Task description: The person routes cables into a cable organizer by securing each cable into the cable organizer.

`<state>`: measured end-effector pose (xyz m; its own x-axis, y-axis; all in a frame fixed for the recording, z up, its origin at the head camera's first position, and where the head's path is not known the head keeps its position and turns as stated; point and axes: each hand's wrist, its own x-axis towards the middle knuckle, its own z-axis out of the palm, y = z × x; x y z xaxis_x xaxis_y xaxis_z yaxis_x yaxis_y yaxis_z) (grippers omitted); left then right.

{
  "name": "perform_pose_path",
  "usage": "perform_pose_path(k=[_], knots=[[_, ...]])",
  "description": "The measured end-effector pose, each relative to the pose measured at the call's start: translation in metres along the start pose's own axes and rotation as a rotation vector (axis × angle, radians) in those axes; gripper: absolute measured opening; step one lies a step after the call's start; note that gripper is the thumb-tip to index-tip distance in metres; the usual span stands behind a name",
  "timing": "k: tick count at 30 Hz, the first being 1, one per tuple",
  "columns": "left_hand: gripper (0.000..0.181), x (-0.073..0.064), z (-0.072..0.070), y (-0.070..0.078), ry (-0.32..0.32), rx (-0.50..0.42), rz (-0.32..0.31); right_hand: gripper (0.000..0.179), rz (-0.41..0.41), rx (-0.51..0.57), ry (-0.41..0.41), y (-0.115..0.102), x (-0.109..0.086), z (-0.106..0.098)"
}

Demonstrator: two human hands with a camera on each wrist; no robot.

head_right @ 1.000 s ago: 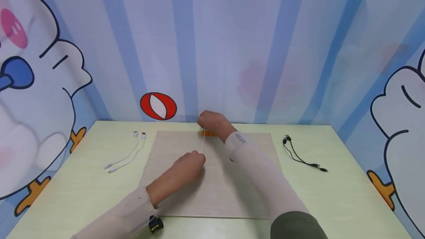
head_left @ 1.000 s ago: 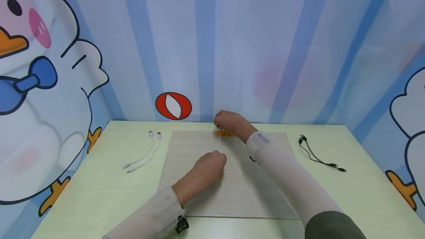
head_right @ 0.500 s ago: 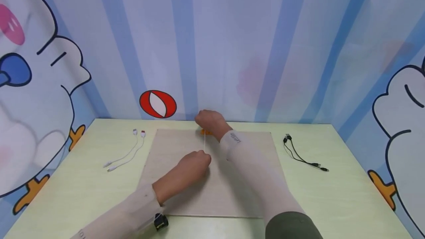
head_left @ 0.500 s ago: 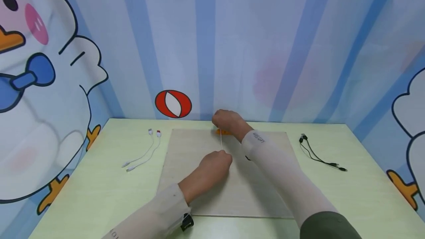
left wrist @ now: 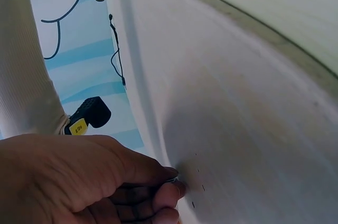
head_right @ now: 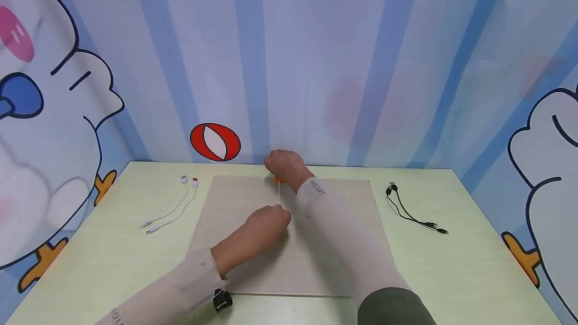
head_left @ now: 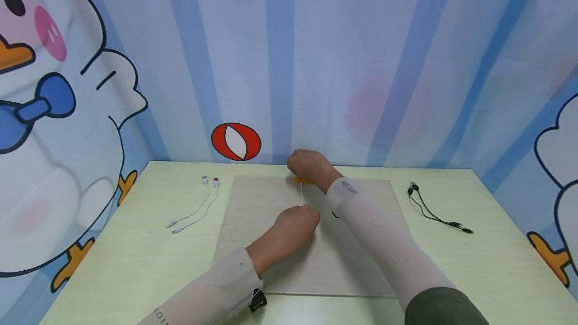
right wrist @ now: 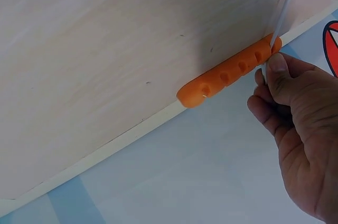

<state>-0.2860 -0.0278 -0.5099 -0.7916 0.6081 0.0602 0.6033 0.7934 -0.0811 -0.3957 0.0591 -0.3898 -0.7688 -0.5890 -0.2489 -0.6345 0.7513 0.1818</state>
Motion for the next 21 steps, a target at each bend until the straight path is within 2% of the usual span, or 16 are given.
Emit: perform_pose_path(k=[9,16,21], knots=[[0.022,-0.0022,0.0003,0.0023,0.004,0.002,-0.006,0.028,0.030,0.093,-0.024,0.0009,-0.0002,-0.0037],[0.019,-0.0037,0.0007,0.0046,0.005,0.033,-0.011,0.034,0.010,0.077,-0.027,0.0015,0.0006,-0.0049],[0.019,-0.0034,0.0034,0.0040,0.006,0.024,-0.016,0.034,0.022,0.111,-0.021,0.0019,0.0005,-0.0041]])
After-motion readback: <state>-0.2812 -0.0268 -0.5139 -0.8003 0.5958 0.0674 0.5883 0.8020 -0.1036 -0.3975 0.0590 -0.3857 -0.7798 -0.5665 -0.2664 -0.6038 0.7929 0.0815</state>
